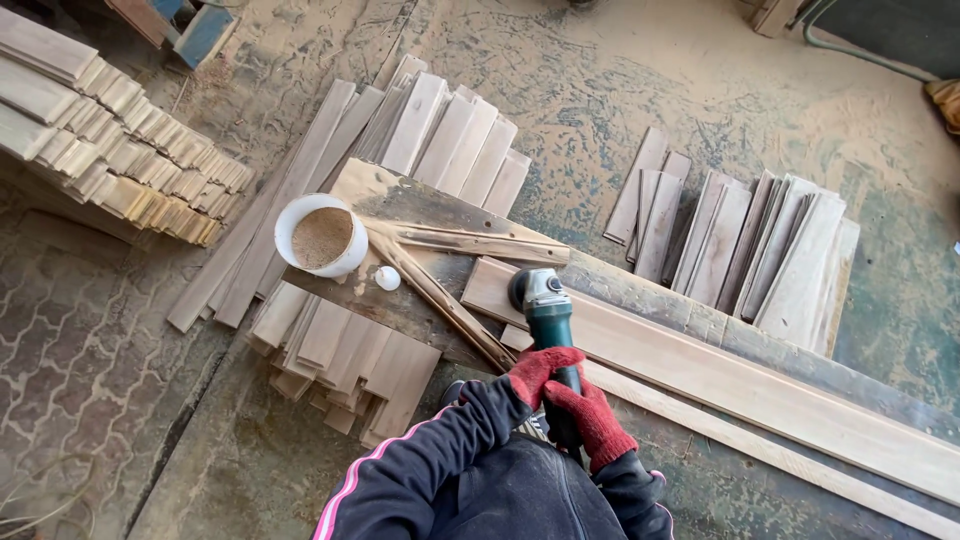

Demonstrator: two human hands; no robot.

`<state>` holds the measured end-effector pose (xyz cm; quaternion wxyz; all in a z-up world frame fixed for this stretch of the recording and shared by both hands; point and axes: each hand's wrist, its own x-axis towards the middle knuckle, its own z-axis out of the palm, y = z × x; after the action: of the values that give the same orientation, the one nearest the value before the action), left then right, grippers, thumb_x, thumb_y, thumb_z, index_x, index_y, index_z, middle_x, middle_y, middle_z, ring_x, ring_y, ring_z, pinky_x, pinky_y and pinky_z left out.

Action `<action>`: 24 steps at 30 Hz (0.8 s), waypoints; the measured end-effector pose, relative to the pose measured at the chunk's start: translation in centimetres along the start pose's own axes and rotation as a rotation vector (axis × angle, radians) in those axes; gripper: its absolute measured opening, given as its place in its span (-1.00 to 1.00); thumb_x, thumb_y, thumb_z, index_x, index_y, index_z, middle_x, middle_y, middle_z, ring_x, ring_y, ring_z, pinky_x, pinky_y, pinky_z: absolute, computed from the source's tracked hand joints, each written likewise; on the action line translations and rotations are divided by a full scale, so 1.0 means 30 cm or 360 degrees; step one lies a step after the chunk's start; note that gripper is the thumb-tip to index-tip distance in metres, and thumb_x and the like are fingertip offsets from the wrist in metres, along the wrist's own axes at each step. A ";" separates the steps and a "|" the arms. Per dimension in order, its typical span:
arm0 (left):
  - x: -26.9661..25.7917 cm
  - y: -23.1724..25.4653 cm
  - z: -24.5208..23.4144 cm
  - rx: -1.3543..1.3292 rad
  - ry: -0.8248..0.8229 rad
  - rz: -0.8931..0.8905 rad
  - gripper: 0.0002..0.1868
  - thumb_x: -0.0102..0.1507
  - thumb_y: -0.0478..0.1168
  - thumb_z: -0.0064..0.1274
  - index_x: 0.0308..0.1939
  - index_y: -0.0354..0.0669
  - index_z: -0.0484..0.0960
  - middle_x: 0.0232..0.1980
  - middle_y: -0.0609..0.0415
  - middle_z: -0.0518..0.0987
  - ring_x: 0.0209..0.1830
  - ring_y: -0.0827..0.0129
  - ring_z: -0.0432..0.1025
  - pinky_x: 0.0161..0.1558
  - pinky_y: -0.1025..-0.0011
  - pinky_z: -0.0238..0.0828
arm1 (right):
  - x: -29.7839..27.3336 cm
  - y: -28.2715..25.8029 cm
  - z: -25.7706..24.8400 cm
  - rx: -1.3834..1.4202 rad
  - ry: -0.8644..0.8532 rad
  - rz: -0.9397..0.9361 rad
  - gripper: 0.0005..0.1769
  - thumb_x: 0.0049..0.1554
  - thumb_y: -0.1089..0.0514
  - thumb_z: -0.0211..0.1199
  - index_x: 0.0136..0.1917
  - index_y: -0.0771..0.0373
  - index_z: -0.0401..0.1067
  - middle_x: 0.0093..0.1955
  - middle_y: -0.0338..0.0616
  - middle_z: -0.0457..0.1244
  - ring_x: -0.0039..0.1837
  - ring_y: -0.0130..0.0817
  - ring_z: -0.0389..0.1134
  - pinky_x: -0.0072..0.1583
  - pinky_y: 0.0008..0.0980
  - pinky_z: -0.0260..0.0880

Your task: Sanding a piece of wood with an angle grinder equipped with a sanding disc.

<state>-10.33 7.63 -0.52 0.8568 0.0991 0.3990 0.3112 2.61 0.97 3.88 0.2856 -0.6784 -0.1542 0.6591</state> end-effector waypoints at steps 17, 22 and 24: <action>0.197 -0.359 0.391 -0.0007 -0.0240 -0.0427 -0.61 0.02 -0.37 0.35 -0.10 -0.37 0.59 -0.36 -0.11 0.61 -0.50 0.19 0.53 -0.45 0.36 0.54 | -0.198 0.199 -0.387 0.0531 0.0477 0.0054 -0.53 0.10 -0.04 0.29 0.11 0.36 0.35 -0.27 0.23 0.26 -0.37 0.09 0.30 -0.38 -0.08 0.24; 0.197 -0.369 0.401 0.0015 -0.0273 -0.0462 -0.56 0.00 -0.35 0.37 -0.08 -0.35 0.59 -0.38 -0.09 0.60 -0.51 0.24 0.50 -0.41 0.34 0.58 | -0.221 0.177 -0.383 0.0493 0.0569 0.0063 -0.50 0.12 -0.02 0.28 0.14 0.43 0.35 -0.28 0.26 0.27 -0.38 0.11 0.31 -0.39 -0.07 0.26; 0.170 -0.319 0.372 -0.0003 -0.0244 -0.0401 -0.60 0.01 -0.36 0.35 -0.11 -0.36 0.60 -0.38 -0.12 0.60 -0.50 0.20 0.51 -0.42 0.33 0.57 | -0.205 0.159 -0.358 0.0453 0.0493 0.0069 -0.51 0.12 -0.02 0.28 0.13 0.42 0.36 -0.28 0.27 0.27 -0.39 0.11 0.30 -0.39 -0.09 0.24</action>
<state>4.83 4.10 -0.30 0.9171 0.0710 0.3415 0.1931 11.84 -8.38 5.68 0.3846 -0.7275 0.0008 0.5682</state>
